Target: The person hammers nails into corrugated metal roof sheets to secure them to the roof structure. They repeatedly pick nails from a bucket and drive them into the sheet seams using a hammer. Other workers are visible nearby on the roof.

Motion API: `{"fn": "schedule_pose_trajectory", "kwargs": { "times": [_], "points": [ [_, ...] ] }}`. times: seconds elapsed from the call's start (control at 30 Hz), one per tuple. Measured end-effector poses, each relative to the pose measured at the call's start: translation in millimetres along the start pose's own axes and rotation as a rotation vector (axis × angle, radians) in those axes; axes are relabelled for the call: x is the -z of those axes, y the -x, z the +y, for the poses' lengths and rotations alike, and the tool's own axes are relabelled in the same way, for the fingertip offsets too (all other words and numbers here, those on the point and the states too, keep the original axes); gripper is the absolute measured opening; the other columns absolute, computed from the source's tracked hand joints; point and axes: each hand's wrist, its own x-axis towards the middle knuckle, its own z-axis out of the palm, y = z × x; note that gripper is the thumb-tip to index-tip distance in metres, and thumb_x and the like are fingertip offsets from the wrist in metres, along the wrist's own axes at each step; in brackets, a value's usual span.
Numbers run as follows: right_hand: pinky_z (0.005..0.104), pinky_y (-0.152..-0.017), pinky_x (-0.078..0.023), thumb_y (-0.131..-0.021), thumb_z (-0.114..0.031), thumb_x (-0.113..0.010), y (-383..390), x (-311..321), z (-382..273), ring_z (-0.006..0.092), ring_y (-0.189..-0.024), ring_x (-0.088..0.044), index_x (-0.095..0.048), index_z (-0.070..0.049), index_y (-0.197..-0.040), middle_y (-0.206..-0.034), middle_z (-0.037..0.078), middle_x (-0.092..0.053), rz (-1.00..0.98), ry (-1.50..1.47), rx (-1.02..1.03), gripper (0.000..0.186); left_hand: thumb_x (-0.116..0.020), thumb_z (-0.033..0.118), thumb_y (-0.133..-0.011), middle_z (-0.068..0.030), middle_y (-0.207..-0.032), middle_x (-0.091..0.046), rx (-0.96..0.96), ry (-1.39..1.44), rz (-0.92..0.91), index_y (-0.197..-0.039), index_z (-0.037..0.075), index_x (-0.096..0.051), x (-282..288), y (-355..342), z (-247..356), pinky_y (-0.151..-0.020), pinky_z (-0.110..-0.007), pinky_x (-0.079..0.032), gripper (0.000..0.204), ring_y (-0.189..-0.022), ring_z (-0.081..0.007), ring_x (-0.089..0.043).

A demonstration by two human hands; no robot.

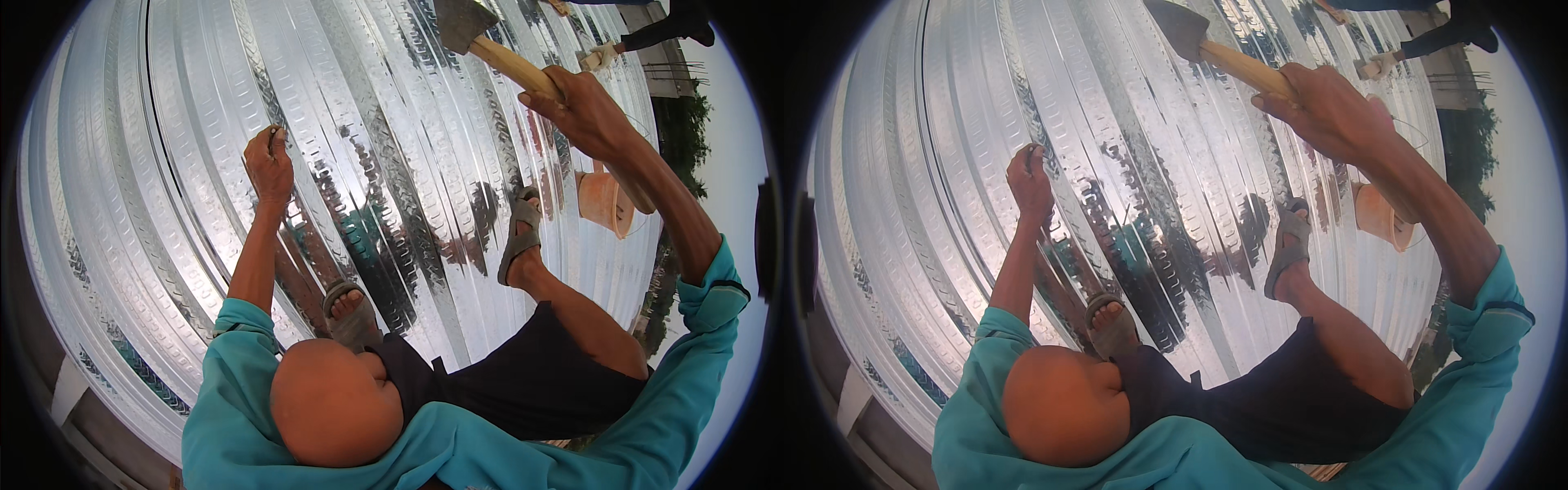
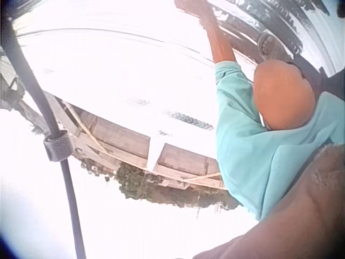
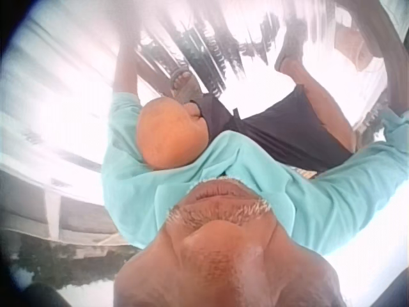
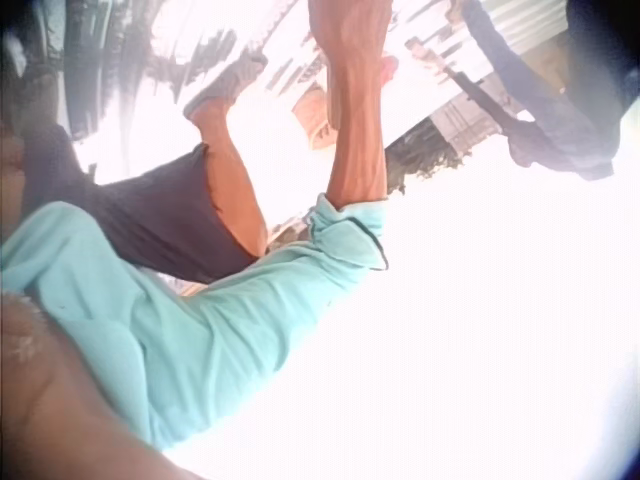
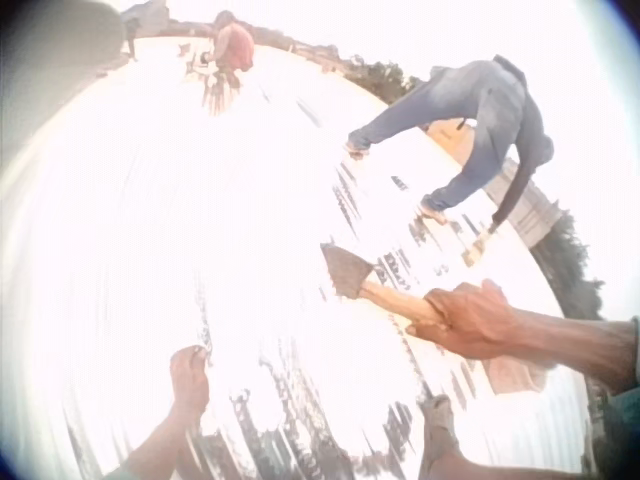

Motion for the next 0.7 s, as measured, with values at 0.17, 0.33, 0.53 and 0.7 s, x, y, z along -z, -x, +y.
{"fn": "schedule_pose_trajectory", "kwargs": {
  "times": [0.17,0.33,0.53,0.7],
  "points": [
    [0.041,-0.056,-0.044,-0.099,-0.044,-0.066,-6,-8,43,0.0206,-0.053,-0.055,-0.067,0.001,-0.099,-0.064,0.012,-0.06,-0.062,-0.085,-0.115,0.045,-0.066,0.02,-0.1,-0.0134,-0.09,-0.074,0.26,0.139,-0.168,-0.11,-0.002,-0.071,11,-21,4,-0.079,-0.035,-0.052,0.024,-0.082,-0.0222,-0.069],
    [0.0416,-0.061,-0.048,-0.1,-0.042,-0.063,-10,-59,134,0.0236,-0.058,-0.062,-0.064,0.004,-0.101,-0.066,0.014,-0.064,-0.035,-0.311,-0.079,0.046,-0.063,0.019,-0.099,-0.0134,-0.089,-0.074,0.279,-0.002,-0.312,-0.11,-0.005,-0.071,30,-58,31,-0.078,-0.032,-0.053,0.027,-0.081,-0.0197,-0.068],
    [0.0428,-0.067,-0.049,-0.1,-0.044,-0.061,-55,-158,187,0.0235,-0.067,-0.06,-0.062,0.004,-0.094,-0.072,0.016,-0.062,-0.257,-0.635,-0.162,0.048,-0.062,0.021,-0.1,-0.0126,-0.084,-0.072,0.34,-0.113,-0.52,-0.11,-0.006,-0.07,25,-98,93,-0.074,-0.034,-0.053,0.03,-0.077,-0.0182,-0.067],
    [0.0458,-0.066,-0.052,-0.1,-0.048,-0.062,-95,-234,163,0.0316,-0.069,-0.069,-0.061,0.004,-0.102,-0.077,0.022,-0.068,-0.363,-0.719,0.028,0.051,-0.06,0.021,-0.097,-0.0163,-0.084,-0.07,0.451,-0.336,-0.793,-0.11,-0.009,-0.068,-12,-94,133,-0.077,-0.035,-0.052,0.034,-0.08,-0.0229,-0.068]
  ]
}}
